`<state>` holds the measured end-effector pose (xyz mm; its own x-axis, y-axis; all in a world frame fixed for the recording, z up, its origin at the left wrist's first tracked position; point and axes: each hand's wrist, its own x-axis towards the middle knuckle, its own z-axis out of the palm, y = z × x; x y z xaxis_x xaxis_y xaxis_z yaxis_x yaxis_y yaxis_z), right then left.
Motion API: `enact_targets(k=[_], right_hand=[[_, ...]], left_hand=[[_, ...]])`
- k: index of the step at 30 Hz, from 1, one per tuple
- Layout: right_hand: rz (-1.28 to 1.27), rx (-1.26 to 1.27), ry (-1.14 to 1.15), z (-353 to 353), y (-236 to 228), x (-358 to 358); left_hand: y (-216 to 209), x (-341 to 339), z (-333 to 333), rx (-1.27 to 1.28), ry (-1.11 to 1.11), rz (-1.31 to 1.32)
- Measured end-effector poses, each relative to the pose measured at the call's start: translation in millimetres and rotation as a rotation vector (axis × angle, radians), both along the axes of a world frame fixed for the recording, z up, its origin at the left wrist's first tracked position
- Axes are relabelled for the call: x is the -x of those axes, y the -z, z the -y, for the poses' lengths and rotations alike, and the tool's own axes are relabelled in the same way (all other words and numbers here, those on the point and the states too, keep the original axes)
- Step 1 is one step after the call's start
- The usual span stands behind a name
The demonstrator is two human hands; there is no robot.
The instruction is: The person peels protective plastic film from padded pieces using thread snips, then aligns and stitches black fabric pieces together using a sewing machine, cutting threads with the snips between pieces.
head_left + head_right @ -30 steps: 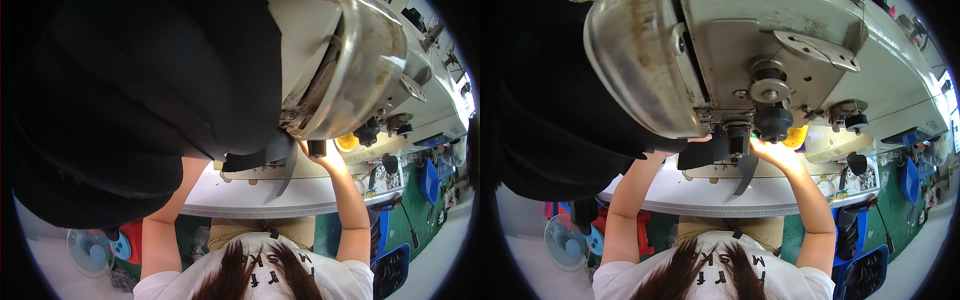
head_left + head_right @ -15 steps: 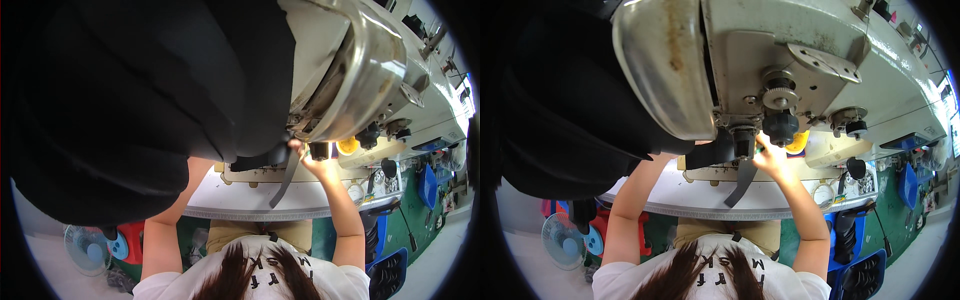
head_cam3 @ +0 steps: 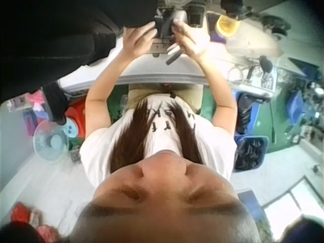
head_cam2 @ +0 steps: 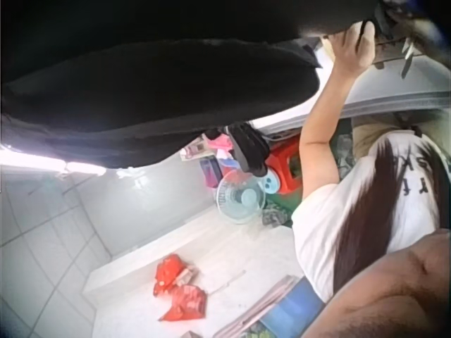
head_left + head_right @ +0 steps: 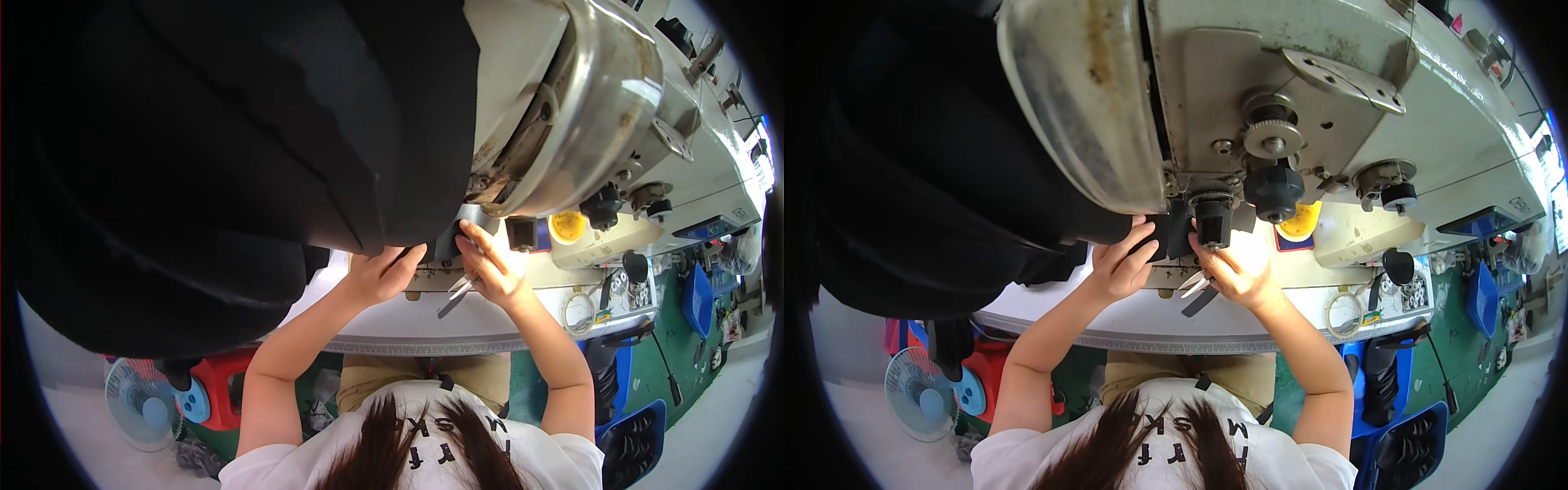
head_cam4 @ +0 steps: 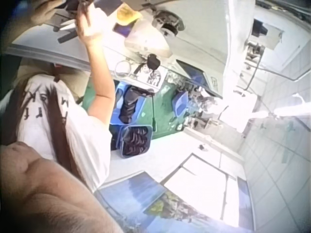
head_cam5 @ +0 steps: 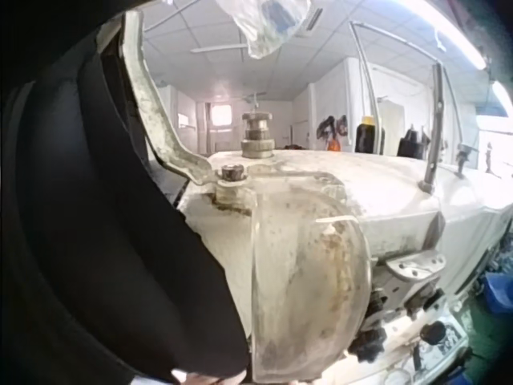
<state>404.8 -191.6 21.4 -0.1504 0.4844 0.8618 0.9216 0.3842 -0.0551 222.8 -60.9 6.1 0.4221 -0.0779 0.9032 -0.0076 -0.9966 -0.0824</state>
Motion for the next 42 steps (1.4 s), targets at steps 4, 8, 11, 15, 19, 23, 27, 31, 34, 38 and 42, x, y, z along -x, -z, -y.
enact_targets(k=[4,8,11,15,19,23,27,31,34,38,42], right_hand=[[0.071,0.016,0.001,7.0,-7.6,2.7],[0.155,0.039,0.028,10.7,-11.8,4.8],[0.153,0.04,0.026,10.6,-11.7,4.6],[0.168,0.031,0.026,10.9,-11.4,3.4],[0.174,0.071,0.046,13.2,-13.0,3.4],[0.171,0.052,0.078,8.5,-16.9,1.3],[0.129,0.142,0.095,-0.1,-24.3,-4.9],[-0.03,0.38,0.175,-4.1,-29.9,-9.0],[-0.121,0.629,0.321,-8.8,-28.2,-12.5],[-0.14,0.579,0.296,-9.7,-23.5,-16.8],[-0.144,0.366,0.141,6.5,-30.0,-9.7]], left_hand=[[-11.8,5.0,6.8,-0.073,-0.021,0.014],[-19.6,7.7,12.3,-0.095,-0.043,-0.025],[-21.9,8.3,12.3,-0.088,-0.046,-0.043],[-22.3,9.5,11.1,-0.083,-0.032,-0.054],[-21.7,9.2,11.3,-0.082,-0.028,-0.054],[-22.0,3.0,8.6,-0.049,-0.041,-0.014],[-25.2,-3.8,0.6,-0.017,-0.032,-0.009],[-27.4,-8.4,-5.8,0.096,-0.016,-0.052],[-26.2,-11.8,-9.9,0.205,-0.046,-0.081],[-21.2,-13.1,-14.2,0.432,0.011,-0.155],[-15.8,-10.1,-14.9,0.15,-0.092,-0.091]])
